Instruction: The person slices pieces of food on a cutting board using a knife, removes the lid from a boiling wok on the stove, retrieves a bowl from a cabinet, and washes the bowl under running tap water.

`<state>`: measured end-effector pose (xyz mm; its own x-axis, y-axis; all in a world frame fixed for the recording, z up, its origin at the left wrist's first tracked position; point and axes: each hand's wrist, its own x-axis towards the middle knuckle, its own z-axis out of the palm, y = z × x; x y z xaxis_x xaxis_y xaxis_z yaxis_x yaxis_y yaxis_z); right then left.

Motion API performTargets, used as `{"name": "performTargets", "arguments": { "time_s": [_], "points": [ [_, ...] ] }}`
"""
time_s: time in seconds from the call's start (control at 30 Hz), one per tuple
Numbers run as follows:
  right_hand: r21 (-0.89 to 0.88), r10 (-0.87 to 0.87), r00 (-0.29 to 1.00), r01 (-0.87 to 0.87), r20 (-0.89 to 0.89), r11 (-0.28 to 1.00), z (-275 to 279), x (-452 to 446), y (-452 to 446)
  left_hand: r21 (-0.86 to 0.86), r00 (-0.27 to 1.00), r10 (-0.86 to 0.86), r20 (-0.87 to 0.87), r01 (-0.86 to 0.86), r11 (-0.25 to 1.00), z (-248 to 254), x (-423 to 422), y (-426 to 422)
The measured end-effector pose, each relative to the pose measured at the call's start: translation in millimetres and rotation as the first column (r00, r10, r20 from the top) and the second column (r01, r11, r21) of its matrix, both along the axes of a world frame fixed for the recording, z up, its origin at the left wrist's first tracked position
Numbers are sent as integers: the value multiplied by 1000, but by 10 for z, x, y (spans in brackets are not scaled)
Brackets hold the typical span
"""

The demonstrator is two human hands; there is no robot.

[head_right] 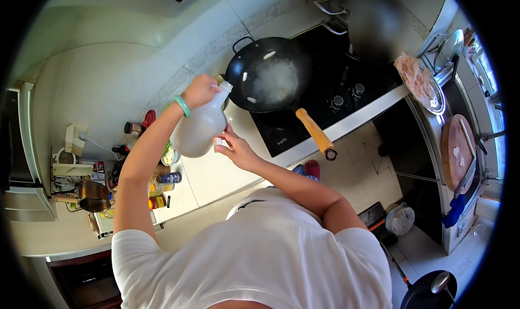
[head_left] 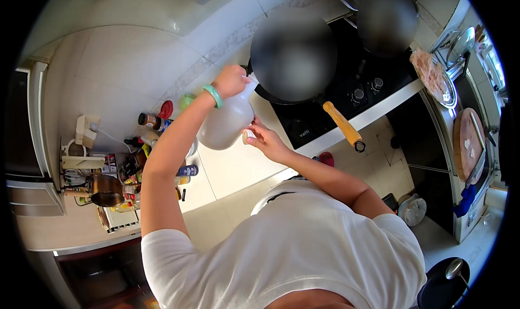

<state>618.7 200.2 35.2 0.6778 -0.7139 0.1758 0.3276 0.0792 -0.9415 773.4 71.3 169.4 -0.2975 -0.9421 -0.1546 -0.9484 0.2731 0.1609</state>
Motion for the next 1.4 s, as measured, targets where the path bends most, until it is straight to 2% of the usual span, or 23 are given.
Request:
{"name": "performTargets", "arguments": {
  "time_s": [0.07, 0.13, 0.27, 0.33, 0.43, 0.57, 0.67, 0.73, 0.87, 0.93, 1.0, 1.13, 1.27, 1.33, 1.4],
  "points": [
    [25, 21, 1000, -20, -18, 999, -6, 10, -2, -17, 1000, -12, -13, 12, 1000, -19, 0, -22],
    [-38, -99, 993, 101, 63, 994, -54, 62, 16, -29, 999, -25, -29, 24, 999, -54, 2, -44],
    [-79, -117, 991, 122, 68, 989, -11, 32, -21, 14, 1000, -12, -8, 12, 1000, -81, 24, -115],
    [24, -1, 998, 0, 64, 1000, 38, -2, -31, 30, 1000, -15, -3, 15, 999, -95, 17, -135],
    [20, 8, 1000, -9, 26, 1000, 67, -20, -53, 18, 999, -40, 19, 40, 999, -109, 18, -164],
    [66, 9, 999, -11, 39, 998, -32, 34, -75, 30, 999, -49, 12, 49, 998, -110, 2, -197],
    [9, -66, 997, 66, 47, 998, -126, 90, -58, 42, 1000, -27, -15, 28, 999, -110, -19, -203],
    [5, -133, 975, 135, 177, 991, -125, 123, -45, 42, 999, -12, -30, 13, 999, -115, -18, -220],
    [16, -108, 987, 106, 122, 994, -157, 136, -73, 45, 999, -51, -19, 52, 998, -104, -17, -243],
    [79, -104, 978, 90, 183, 993, -123, 136, -68, 54, 999, -45, -13, 46, 997, -74, -45, -246],
    [84, -96, 980, 83, 173, 993, -136, 142, -86, 102, 998, -27, 54, 21, 995, -57, -61, -262],
    [107, -115, 971, 94, 211, 990, -66, 117, -58, 105, 997, -53, 58, 47, 993, -116, -22, -312],
    [79, -121, 973, 107, 197, 991, -144, 137, -84, 106, 997, -49, 57, 43, 993, -82, -72, -308],
    [90, -106, 987, 95, 119, 991, -178, 124, -94, 104, 997, -51, 56, 45, 994, -82, -100, -313],
    [86, -106, 988, 96, 113, 992, -183, 124, -99, 138, 992, -47, 118, 31, 990, -83, -126, -327]
  ]
}}
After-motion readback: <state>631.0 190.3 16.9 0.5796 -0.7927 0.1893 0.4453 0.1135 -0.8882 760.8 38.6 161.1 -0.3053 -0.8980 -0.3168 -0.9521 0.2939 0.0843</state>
